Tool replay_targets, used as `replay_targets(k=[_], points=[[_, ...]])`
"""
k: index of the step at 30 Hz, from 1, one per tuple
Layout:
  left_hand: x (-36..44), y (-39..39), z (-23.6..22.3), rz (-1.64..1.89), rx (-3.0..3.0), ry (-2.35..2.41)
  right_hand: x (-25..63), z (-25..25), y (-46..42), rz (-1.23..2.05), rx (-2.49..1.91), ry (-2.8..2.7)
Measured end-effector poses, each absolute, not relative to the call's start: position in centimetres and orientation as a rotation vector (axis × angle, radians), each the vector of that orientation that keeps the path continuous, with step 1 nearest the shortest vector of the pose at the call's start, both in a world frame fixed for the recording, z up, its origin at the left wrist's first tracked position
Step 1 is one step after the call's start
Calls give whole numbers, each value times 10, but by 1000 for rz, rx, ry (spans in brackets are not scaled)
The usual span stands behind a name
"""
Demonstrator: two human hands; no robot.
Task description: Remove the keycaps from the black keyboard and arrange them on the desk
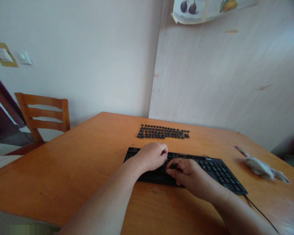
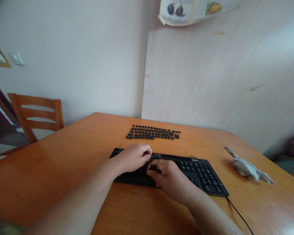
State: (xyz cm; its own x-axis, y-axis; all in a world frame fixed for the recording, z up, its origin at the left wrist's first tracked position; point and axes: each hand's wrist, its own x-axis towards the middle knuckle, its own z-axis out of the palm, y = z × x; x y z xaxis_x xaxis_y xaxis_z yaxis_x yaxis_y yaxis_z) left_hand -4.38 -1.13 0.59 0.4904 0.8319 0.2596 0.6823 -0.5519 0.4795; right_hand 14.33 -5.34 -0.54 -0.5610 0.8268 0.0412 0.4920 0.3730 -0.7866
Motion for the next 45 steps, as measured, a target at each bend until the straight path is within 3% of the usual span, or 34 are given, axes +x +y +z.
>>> replay_targets(k=[9, 15, 31, 37, 45], points=[[-44, -11, 4, 676, 2433, 1278, 141, -7, -53, 1141, -1127, -2157], [-43, -12, 6, 651, 2437, 1289, 140, -5, -56, 999, -1144, -2255], [-43, -10, 3, 697, 2405, 1281, 142, -5, -48, 1210, -1222, -2090], [-40, -15, 19, 1051, 2037, 984, 141, -6, -47, 1188, -1256, -2073], [-37, -31, 36, 1100, 1789, 703, 141, -7, -52, 1146, -1253, -2105]])
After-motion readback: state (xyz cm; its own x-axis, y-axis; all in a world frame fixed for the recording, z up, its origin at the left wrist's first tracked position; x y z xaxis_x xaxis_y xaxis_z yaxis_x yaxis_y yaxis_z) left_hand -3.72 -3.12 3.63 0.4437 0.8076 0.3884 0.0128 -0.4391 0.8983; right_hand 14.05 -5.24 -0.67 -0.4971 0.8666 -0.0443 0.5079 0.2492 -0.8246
